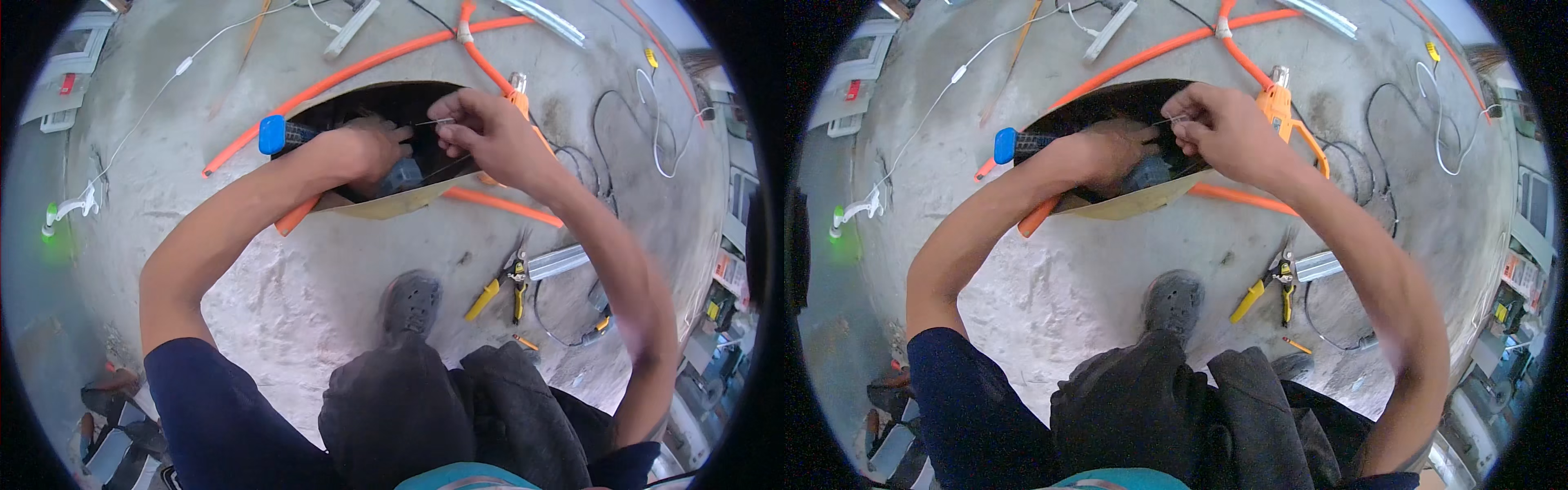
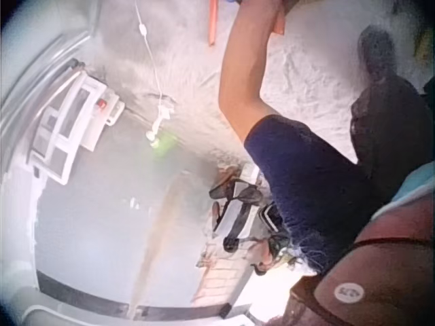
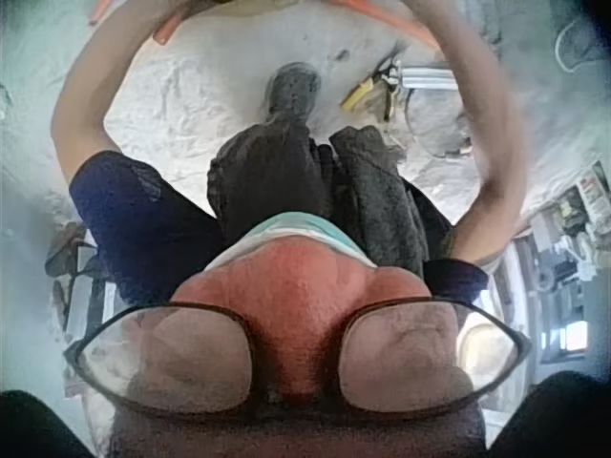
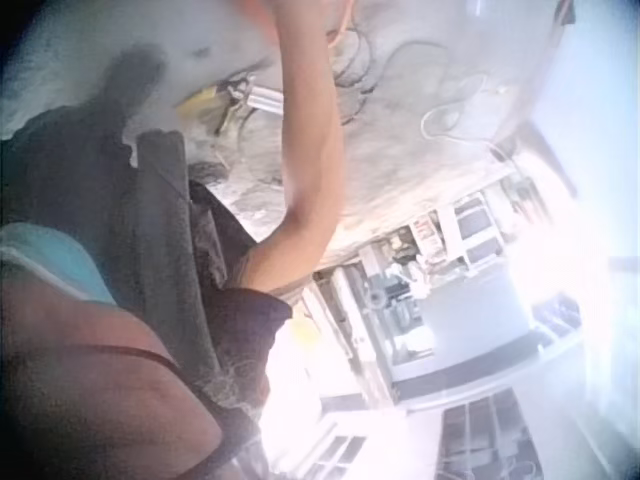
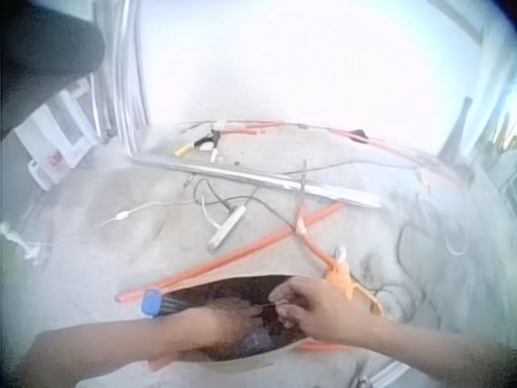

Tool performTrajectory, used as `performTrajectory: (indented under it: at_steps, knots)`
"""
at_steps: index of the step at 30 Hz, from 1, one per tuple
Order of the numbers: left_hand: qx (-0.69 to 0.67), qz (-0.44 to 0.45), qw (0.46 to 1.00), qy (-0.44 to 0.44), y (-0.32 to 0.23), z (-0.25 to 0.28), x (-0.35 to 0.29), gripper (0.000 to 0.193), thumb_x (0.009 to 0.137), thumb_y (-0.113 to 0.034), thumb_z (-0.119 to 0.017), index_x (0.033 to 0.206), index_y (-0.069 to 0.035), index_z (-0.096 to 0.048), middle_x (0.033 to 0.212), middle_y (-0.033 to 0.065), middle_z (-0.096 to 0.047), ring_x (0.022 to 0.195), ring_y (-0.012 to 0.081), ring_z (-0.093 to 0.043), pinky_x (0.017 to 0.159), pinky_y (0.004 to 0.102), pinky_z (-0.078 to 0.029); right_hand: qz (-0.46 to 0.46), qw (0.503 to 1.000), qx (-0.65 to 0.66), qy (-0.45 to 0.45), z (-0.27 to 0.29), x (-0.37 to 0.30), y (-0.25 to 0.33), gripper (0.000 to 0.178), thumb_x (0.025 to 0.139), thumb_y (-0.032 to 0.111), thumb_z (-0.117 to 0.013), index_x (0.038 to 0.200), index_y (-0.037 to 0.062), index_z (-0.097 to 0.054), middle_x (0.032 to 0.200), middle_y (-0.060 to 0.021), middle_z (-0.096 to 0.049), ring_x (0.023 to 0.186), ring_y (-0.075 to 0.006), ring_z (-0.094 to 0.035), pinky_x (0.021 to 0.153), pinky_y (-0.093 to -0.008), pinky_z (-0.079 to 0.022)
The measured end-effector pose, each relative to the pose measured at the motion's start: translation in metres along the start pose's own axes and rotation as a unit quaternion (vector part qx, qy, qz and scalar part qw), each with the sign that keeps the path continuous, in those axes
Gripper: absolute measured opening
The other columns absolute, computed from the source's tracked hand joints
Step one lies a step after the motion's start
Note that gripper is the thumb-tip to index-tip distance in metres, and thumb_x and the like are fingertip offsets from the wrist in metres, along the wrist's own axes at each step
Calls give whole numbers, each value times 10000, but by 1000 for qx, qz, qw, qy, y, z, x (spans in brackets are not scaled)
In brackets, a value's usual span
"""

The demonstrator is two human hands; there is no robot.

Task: The person fastens a metal plate to an electrical box using a hand riveter, then drills into the box using a power drill.

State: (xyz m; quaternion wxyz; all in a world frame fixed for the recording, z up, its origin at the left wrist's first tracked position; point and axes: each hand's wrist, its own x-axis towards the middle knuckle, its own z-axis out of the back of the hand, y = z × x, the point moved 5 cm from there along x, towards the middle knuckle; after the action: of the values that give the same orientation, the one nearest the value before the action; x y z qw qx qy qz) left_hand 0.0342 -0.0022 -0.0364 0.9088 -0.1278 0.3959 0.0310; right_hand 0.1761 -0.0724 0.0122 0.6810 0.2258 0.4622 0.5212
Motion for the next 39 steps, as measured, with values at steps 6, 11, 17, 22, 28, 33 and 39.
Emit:
performTrajectory:
  at_steps: [6,11,17,22,28,33,39]
  knots:
    - [-18,-25,998,-54,4,-9,-1,821,715,-232,-830,1450,-75,-503,1603,184,-365,1413,373,-450,1187,439,-374,-3,957,287,-27,16,-39,-3,244,995,38,-626,1234,-7,-631,1014,-48,-684,920,-109,-666,839,-251,-563]
    - [-3,-14,998,-65,2,-5,-7,705,749,-176,-764,1416,-88,-551,1584,127,-381,1382,324,-487,1135,417,-434,12,956,290,-37,16,-40,4,308,991,36,-633,1295,-9,-608,1064,-63,-675,919,-121,-667,843,-252,-564]
    - [-36,-22,998,-39,-1,-2,4,838,729,-172,-816,1488,-103,-466,1610,191,-346,1448,376,-401,1213,434,-334,47,965,250,-62,21,-44,-1,338,970,29,-652,1305,6,-616,1011,-63,-695,876,-119,-670,793,-268,-569]
    - [-89,-38,989,-116,1,0,0,761,773,-264,-791,1466,-120,-512,1593,196,-371,1429,384,-420,1189,441,-355,133,977,40,-163,76,-102,28,279,916,61,-668,1184,-19,-674,922,-125,-731,829,-221,-716,783,-331,-573]
    - [-82,30,994,-58,3,22,-33,745,758,-161,-773,1452,-150,-504,1552,216,-429,1458,402,-366,1211,439,-328,144,876,-408,-215,132,-249,81,222,844,17,-685,1065,26,-694,944,-88,-723,816,-231,-701,744,-329,-560]
    - [-191,41,979,-48,-55,83,-10,502,891,-50,-629,1384,-39,-537,1365,205,-578,1261,384,-558,1100,429,-419,-113,813,-564,-96,91,-345,45,206,850,26,-697,1055,36,-695,953,-76,-721,828,-210,-703,752,-316,-562]
    - [-129,11,987,-91,-61,112,-57,392,968,-85,-563,1353,-6,-550,1320,212,-594,1233,386,-574,1082,422,-422,-102,863,-484,-99,56,-397,30,187,857,37,-712,1043,48,-696,964,-62,-719,842,-183,-705,762,-300,-565]
